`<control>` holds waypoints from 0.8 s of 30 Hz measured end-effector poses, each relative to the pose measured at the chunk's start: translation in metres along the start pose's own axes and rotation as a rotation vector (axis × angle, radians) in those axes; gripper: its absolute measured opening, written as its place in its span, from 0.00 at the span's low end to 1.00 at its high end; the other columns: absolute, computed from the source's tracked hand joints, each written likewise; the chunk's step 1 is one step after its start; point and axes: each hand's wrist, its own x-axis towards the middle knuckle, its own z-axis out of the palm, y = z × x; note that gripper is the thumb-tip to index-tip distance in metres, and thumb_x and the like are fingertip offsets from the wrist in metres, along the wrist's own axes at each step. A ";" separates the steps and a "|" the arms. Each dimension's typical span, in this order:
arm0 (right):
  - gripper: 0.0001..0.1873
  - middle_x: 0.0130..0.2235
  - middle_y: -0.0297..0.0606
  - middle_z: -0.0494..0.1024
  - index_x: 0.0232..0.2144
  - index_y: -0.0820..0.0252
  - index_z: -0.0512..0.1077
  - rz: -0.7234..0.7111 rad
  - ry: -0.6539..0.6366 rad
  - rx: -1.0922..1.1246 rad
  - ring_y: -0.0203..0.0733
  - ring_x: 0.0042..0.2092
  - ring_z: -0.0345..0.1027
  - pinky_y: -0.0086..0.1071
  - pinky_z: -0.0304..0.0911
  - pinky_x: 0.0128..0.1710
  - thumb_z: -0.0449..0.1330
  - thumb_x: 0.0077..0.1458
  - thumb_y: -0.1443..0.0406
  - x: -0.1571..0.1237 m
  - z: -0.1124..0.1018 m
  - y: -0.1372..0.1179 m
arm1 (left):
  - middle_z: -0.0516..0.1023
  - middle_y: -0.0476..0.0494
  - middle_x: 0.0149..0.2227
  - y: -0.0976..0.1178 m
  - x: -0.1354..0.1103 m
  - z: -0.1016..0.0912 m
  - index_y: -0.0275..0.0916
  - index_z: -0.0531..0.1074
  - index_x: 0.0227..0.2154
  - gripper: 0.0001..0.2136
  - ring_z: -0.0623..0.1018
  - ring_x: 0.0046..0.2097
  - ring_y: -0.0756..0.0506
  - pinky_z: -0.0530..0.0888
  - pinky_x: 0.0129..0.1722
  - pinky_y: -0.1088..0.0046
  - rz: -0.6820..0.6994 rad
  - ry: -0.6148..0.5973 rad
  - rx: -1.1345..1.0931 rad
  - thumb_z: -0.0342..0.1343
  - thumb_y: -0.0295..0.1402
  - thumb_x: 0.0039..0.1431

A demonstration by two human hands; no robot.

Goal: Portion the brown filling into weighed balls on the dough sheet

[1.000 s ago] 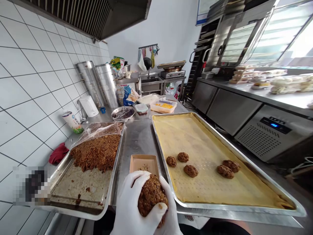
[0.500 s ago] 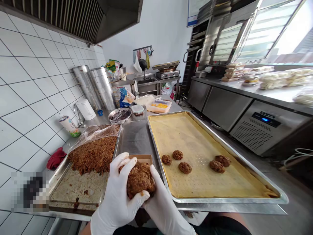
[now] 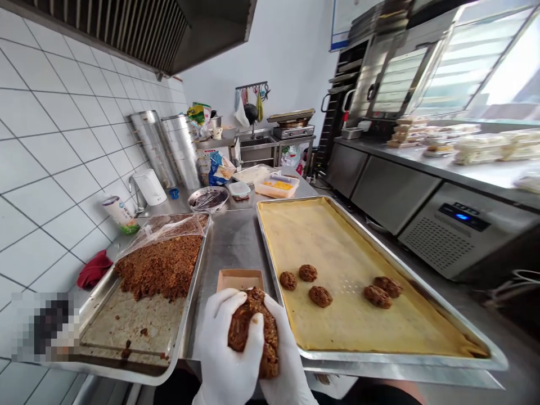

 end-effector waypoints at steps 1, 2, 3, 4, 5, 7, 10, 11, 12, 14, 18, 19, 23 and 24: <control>0.14 0.37 0.35 0.84 0.38 0.56 0.78 -0.029 -0.008 -0.032 0.42 0.37 0.77 0.34 0.74 0.40 0.68 0.52 0.56 -0.001 0.003 0.000 | 0.75 0.40 0.47 -0.002 -0.001 0.002 0.41 0.72 0.46 0.13 0.76 0.50 0.42 0.77 0.50 0.59 0.048 0.067 -0.010 0.59 0.27 0.58; 0.12 0.35 0.34 0.83 0.36 0.56 0.78 -0.072 -0.028 -0.062 0.41 0.36 0.76 0.32 0.73 0.39 0.68 0.52 0.56 -0.002 0.006 0.000 | 0.75 0.41 0.45 -0.006 -0.002 0.003 0.41 0.72 0.45 0.12 0.77 0.48 0.43 0.77 0.48 0.61 0.081 0.121 -0.028 0.59 0.26 0.57; 0.10 0.34 0.33 0.83 0.34 0.55 0.78 -0.119 -0.051 -0.092 0.40 0.36 0.76 0.31 0.72 0.39 0.68 0.52 0.57 -0.002 0.009 0.001 | 0.76 0.42 0.43 -0.009 -0.002 0.003 0.40 0.72 0.44 0.11 0.77 0.45 0.44 0.77 0.46 0.63 0.096 0.163 -0.052 0.59 0.25 0.57; 0.10 0.33 0.31 0.83 0.33 0.55 0.77 -0.161 -0.075 -0.121 0.39 0.36 0.75 0.30 0.72 0.39 0.68 0.52 0.57 -0.002 0.012 0.001 | 0.76 0.43 0.41 -0.013 0.000 0.001 0.40 0.72 0.43 0.10 0.77 0.44 0.45 0.77 0.44 0.64 0.098 0.188 -0.078 0.59 0.25 0.57; 0.09 0.33 0.31 0.82 0.33 0.54 0.77 -0.192 -0.105 -0.156 0.39 0.37 0.75 0.29 0.71 0.39 0.68 0.52 0.57 -0.002 0.013 0.001 | 0.76 0.44 0.40 -0.016 0.003 -0.002 0.40 0.72 0.42 0.10 0.77 0.42 0.45 0.77 0.43 0.65 0.097 0.204 -0.104 0.58 0.24 0.58; 0.13 0.40 0.31 0.83 0.41 0.53 0.77 -0.206 -0.191 -0.233 0.40 0.42 0.75 0.32 0.70 0.46 0.67 0.54 0.57 -0.002 0.015 -0.002 | 0.75 0.45 0.39 -0.020 0.011 -0.013 0.41 0.72 0.41 0.09 0.77 0.41 0.46 0.77 0.43 0.65 0.115 0.213 -0.136 0.58 0.25 0.59; 0.26 0.55 0.35 0.78 0.57 0.51 0.70 -0.094 -0.355 -0.301 0.44 0.56 0.69 0.38 0.60 0.61 0.63 0.58 0.54 -0.004 0.014 -0.013 | 0.73 0.40 0.47 -0.019 0.025 -0.035 0.44 0.70 0.51 0.16 0.75 0.49 0.40 0.76 0.49 0.56 0.307 0.169 -0.079 0.59 0.38 0.60; 0.28 0.57 0.38 0.77 0.59 0.53 0.68 -0.017 -0.398 -0.287 0.45 0.59 0.67 0.40 0.57 0.63 0.61 0.59 0.51 -0.005 0.014 -0.017 | 0.70 0.36 0.52 -0.017 0.028 -0.041 0.44 0.67 0.57 0.24 0.73 0.53 0.36 0.74 0.53 0.51 0.366 0.109 -0.046 0.58 0.47 0.60; 0.30 0.57 0.40 0.76 0.60 0.56 0.67 0.061 -0.423 -0.251 0.46 0.60 0.66 0.41 0.56 0.64 0.57 0.61 0.49 -0.004 0.013 -0.020 | 0.66 0.33 0.57 -0.016 0.030 -0.045 0.44 0.62 0.62 0.33 0.70 0.58 0.33 0.71 0.57 0.46 0.401 0.022 -0.013 0.55 0.55 0.58; 0.32 0.54 0.44 0.79 0.59 0.60 0.68 0.173 -0.421 -0.144 0.49 0.58 0.69 0.44 0.60 0.61 0.52 0.63 0.46 -0.002 0.012 -0.023 | 0.58 0.30 0.64 -0.015 0.028 -0.047 0.44 0.56 0.67 0.41 0.62 0.65 0.28 0.64 0.63 0.41 0.336 -0.165 0.021 0.48 0.63 0.56; 0.28 0.48 0.45 0.82 0.53 0.62 0.73 0.151 -0.263 -0.024 0.51 0.54 0.73 0.45 0.65 0.57 0.57 0.61 0.49 -0.001 0.007 -0.015 | 0.60 0.34 0.67 -0.018 0.006 -0.030 0.45 0.55 0.67 0.30 0.61 0.68 0.32 0.63 0.65 0.42 -0.015 -0.176 -0.029 0.47 0.50 0.65; 0.27 0.48 0.44 0.82 0.52 0.61 0.74 0.116 -0.219 -0.034 0.51 0.53 0.73 0.45 0.65 0.57 0.59 0.59 0.49 -0.002 0.004 -0.011 | 0.62 0.34 0.66 -0.017 -0.001 -0.024 0.44 0.54 0.67 0.30 0.63 0.67 0.32 0.65 0.64 0.43 -0.067 -0.141 -0.049 0.47 0.49 0.65; 0.24 0.53 0.35 0.80 0.53 0.47 0.73 0.006 -0.157 0.013 0.48 0.56 0.71 0.42 0.65 0.59 0.66 0.54 0.52 -0.011 -0.005 0.004 | 0.68 0.32 0.61 0.003 -0.021 -0.009 0.41 0.62 0.61 0.30 0.71 0.60 0.33 0.76 0.55 0.50 -0.011 0.032 -0.072 0.59 0.43 0.57; 0.23 0.53 0.33 0.80 0.51 0.45 0.74 0.004 -0.148 0.047 0.46 0.57 0.70 0.40 0.64 0.59 0.67 0.53 0.53 -0.013 -0.007 0.006 | 0.70 0.34 0.58 0.010 -0.022 -0.007 0.41 0.66 0.58 0.26 0.73 0.57 0.34 0.78 0.52 0.53 0.023 0.097 -0.059 0.60 0.39 0.56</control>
